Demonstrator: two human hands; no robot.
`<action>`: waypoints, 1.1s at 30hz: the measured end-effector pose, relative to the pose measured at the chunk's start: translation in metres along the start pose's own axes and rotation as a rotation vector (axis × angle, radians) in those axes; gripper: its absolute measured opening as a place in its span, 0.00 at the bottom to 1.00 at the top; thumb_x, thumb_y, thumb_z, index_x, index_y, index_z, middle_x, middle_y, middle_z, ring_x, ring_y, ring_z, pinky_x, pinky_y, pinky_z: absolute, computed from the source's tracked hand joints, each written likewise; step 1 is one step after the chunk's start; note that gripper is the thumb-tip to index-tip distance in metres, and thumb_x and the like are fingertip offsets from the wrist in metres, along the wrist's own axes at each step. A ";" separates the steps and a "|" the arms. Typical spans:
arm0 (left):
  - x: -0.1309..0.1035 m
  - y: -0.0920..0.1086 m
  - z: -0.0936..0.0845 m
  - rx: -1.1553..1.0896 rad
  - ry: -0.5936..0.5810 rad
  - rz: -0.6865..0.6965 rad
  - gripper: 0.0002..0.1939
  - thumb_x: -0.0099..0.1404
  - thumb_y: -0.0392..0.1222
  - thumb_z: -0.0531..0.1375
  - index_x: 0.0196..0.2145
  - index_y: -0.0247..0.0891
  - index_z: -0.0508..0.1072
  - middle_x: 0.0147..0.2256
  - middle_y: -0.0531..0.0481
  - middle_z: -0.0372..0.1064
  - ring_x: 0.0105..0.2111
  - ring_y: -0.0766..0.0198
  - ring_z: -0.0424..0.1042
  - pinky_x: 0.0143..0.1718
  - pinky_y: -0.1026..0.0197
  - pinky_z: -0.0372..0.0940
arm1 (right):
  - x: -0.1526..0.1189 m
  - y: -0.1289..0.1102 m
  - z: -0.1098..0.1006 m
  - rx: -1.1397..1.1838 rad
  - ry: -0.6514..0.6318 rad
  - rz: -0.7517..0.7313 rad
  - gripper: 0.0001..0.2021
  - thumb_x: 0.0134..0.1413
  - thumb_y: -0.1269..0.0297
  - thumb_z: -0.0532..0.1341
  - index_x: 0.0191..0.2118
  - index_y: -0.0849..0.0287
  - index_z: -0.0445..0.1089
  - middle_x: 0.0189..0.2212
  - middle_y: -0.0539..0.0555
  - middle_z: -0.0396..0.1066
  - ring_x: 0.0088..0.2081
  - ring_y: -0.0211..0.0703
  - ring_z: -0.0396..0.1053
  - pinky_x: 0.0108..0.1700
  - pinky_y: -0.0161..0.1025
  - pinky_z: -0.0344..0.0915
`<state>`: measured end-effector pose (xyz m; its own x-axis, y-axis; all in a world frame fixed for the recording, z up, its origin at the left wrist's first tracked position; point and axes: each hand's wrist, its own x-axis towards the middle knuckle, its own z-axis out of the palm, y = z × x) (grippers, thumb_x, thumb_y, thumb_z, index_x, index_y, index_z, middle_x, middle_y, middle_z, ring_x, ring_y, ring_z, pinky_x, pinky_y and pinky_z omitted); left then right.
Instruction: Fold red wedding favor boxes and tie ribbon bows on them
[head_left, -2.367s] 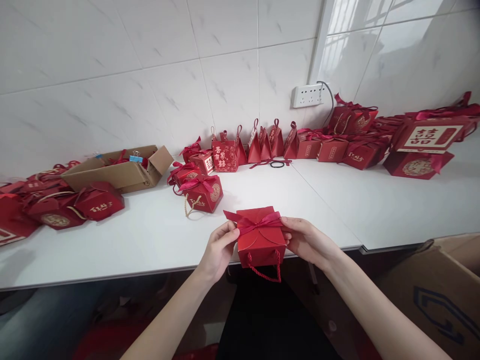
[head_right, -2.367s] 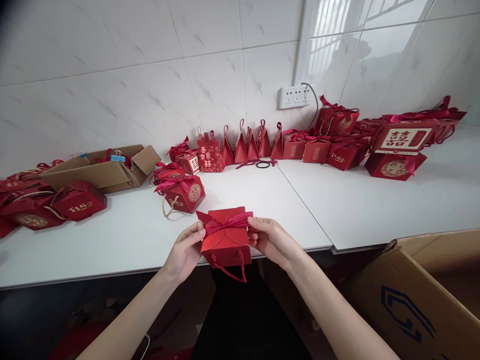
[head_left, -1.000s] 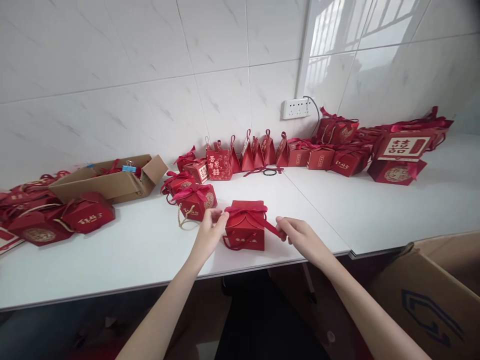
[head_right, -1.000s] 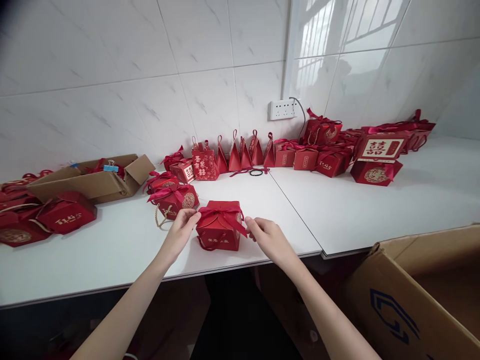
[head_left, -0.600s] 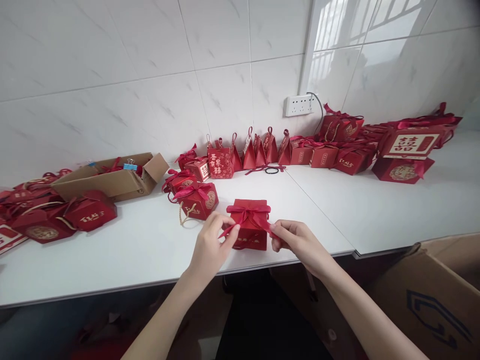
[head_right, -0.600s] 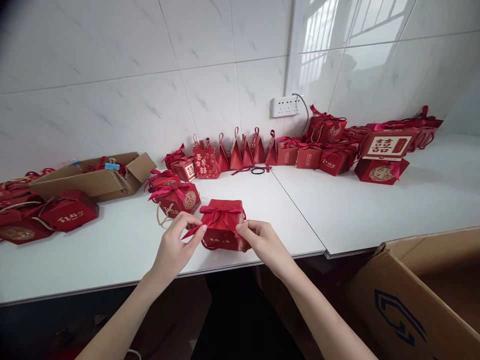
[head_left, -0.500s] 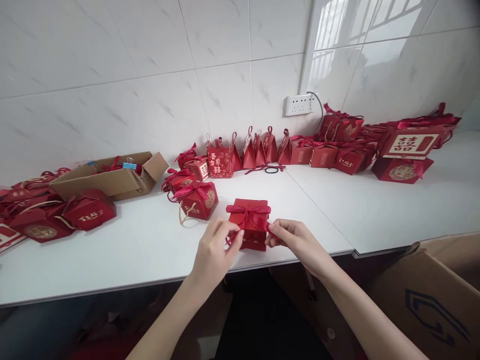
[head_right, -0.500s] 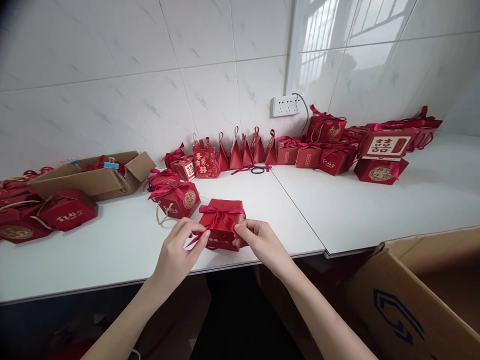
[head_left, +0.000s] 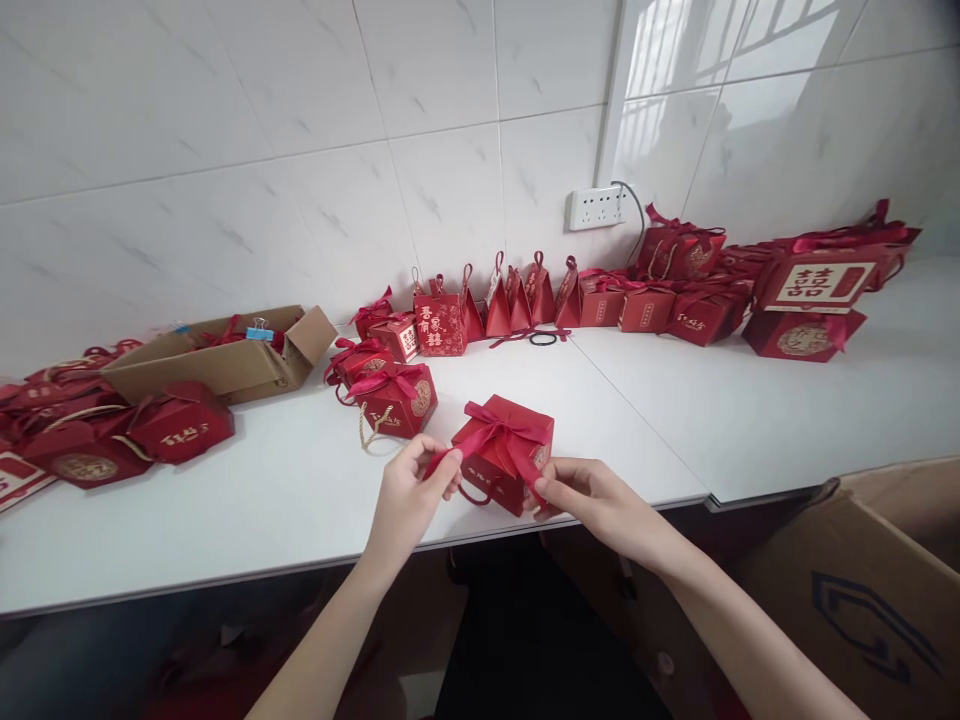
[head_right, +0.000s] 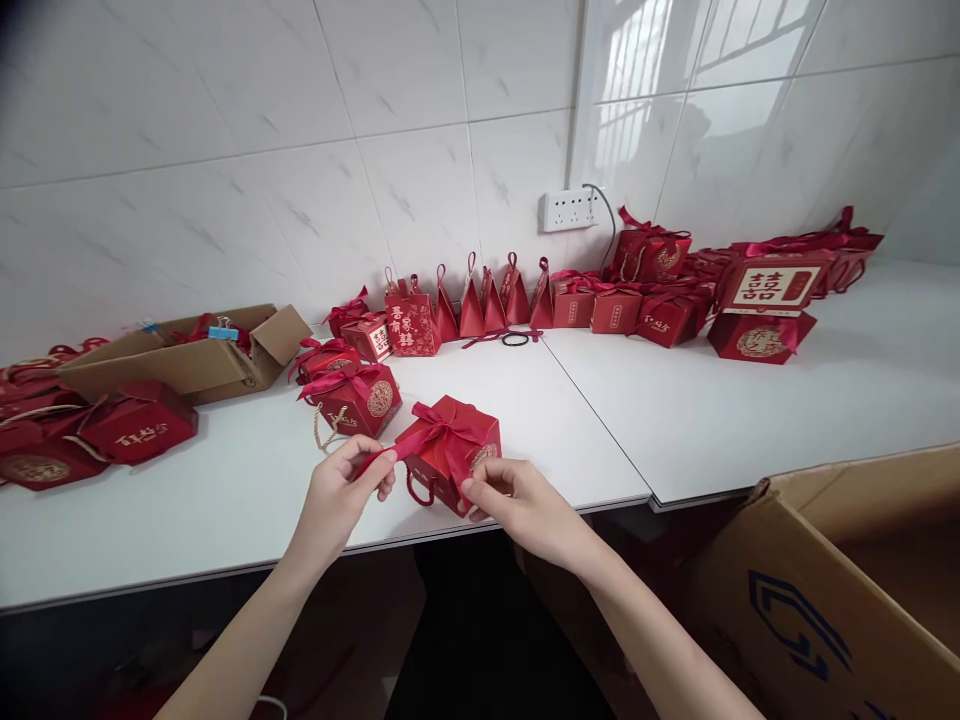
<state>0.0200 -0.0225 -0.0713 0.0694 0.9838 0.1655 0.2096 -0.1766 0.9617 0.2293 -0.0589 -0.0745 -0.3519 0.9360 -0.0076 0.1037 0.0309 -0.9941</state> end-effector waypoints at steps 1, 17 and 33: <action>0.001 0.001 -0.001 -0.091 -0.044 -0.090 0.12 0.58 0.45 0.60 0.24 0.38 0.63 0.18 0.57 0.63 0.19 0.71 0.61 0.22 0.67 0.58 | -0.003 -0.002 0.001 -0.044 -0.016 0.023 0.20 0.55 0.47 0.55 0.25 0.60 0.64 0.25 0.52 0.66 0.29 0.39 0.66 0.33 0.36 0.63; -0.006 -0.005 -0.042 0.167 -0.531 -0.360 0.13 0.58 0.49 0.58 0.23 0.37 0.67 0.23 0.51 0.71 0.23 0.67 0.67 0.25 0.67 0.58 | 0.041 -0.017 -0.014 -0.526 0.473 -0.274 0.16 0.57 0.54 0.55 0.47 0.58 0.65 0.47 0.60 0.68 0.48 0.49 0.66 0.49 0.45 0.62; 0.078 0.005 0.006 0.144 -0.426 -0.030 0.19 0.59 0.55 0.57 0.21 0.37 0.63 0.21 0.58 0.55 0.20 0.72 0.54 0.22 0.68 0.51 | 0.029 0.001 -0.006 -0.148 0.391 0.040 0.20 0.52 0.46 0.55 0.21 0.57 0.59 0.18 0.48 0.58 0.23 0.37 0.55 0.29 0.36 0.53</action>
<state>0.0321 0.0528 -0.0550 0.4500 0.8930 0.0046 0.3493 -0.1807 0.9194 0.2247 -0.0295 -0.0750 0.0313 0.9992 0.0241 0.2527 0.0154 -0.9674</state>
